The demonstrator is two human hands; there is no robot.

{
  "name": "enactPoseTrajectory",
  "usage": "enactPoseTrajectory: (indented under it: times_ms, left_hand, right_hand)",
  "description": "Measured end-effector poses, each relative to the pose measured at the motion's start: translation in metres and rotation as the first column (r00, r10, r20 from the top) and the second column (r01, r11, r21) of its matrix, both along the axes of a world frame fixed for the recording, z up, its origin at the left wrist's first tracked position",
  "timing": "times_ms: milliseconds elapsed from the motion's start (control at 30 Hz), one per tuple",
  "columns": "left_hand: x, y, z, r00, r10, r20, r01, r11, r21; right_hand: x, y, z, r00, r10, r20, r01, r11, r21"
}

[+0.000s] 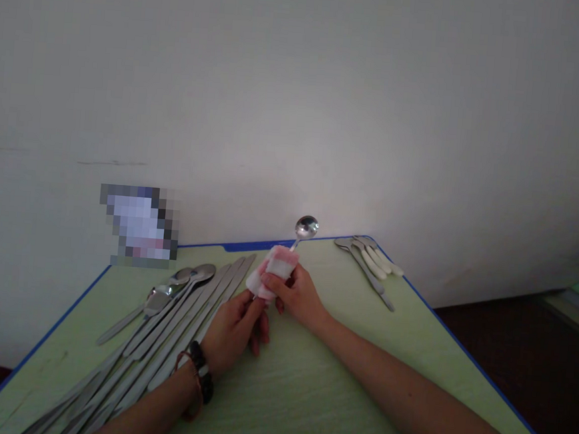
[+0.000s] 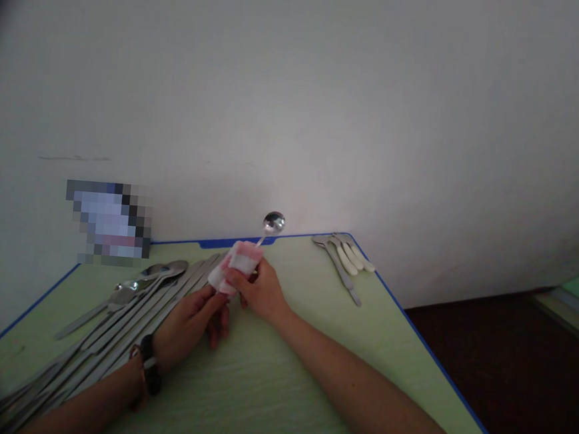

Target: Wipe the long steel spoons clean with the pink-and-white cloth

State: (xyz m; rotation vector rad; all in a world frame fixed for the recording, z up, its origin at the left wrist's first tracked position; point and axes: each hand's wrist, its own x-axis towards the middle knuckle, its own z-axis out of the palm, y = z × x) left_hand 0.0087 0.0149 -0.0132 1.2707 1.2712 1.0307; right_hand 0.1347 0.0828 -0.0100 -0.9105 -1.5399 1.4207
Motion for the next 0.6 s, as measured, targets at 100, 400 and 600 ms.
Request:
enactPoseTrajectory:
  times_ms: [100, 400, 600]
  left_hand:
    - [-0.0001, 0.0001, -0.0013, 1.000, 0.000, 0.008, 0.000, 1.000, 0.000]
    - [-0.0001, -0.0014, 0.0000, 0.995, -0.005, -0.096, 0.003, 1.000, -0.023]
    - [-0.0004, -0.0023, 0.0008, 0.988, -0.031, -0.149, 0.029, 0.999, -0.016]
  right_hand:
    - [-0.0001, 0.0003, 0.0011, 1.000, 0.004, -0.016, -0.004, 1.000, -0.016]
    - [-0.0002, 0.0007, 0.0037, 0.999, -0.035, -0.020, 0.034, 0.999, -0.028]
    - [-0.0001, 0.0004, 0.0045, 0.999, -0.051, -0.011, 0.051, 0.998, -0.025]
